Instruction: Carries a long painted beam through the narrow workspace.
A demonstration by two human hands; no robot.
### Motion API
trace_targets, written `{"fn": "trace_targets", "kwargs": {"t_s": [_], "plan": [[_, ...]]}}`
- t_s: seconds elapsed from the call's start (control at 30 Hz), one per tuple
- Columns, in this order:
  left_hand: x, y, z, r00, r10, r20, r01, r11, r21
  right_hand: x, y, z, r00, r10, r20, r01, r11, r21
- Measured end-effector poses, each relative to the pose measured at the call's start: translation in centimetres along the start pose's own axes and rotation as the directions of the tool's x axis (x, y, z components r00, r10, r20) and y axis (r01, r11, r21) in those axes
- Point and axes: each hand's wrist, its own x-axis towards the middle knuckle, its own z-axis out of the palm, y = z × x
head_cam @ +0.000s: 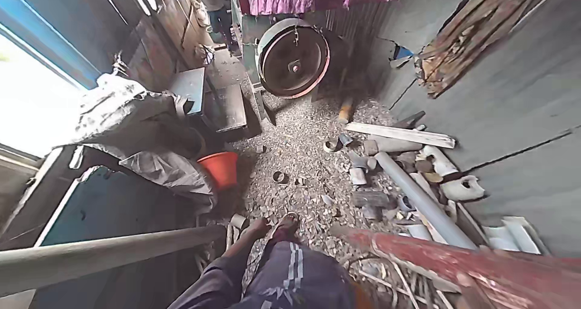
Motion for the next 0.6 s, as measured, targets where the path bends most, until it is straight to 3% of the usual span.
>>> {"fn": "trace_targets", "kwargs": {"t_s": [0.23,0.4,0.5,0.6], "plan": [[-3.5,0.1,1.8,0.998,-0.035,-0.043,0.033,0.999,-0.031,1.2,4.0,-2.2,0.996,-0.072,0.046,0.071,0.997,0.023],[-5.2,-2.4,6.7,0.994,-0.062,-0.088,0.051,0.991,-0.120,2.4,5.7,-4.0,0.966,-0.147,0.212,0.122,0.985,0.125],[-7.0,-4.4,10.1,0.995,-0.093,-0.038,0.085,0.983,-0.160,2.9,6.5,-4.3,0.948,-0.200,0.246,0.163,0.973,0.161],[-9.0,-5.0,12.2,0.980,-0.196,0.032,0.198,0.974,-0.109,2.8,6.3,-3.8,0.968,-0.169,0.187,0.145,0.980,0.134]]}}
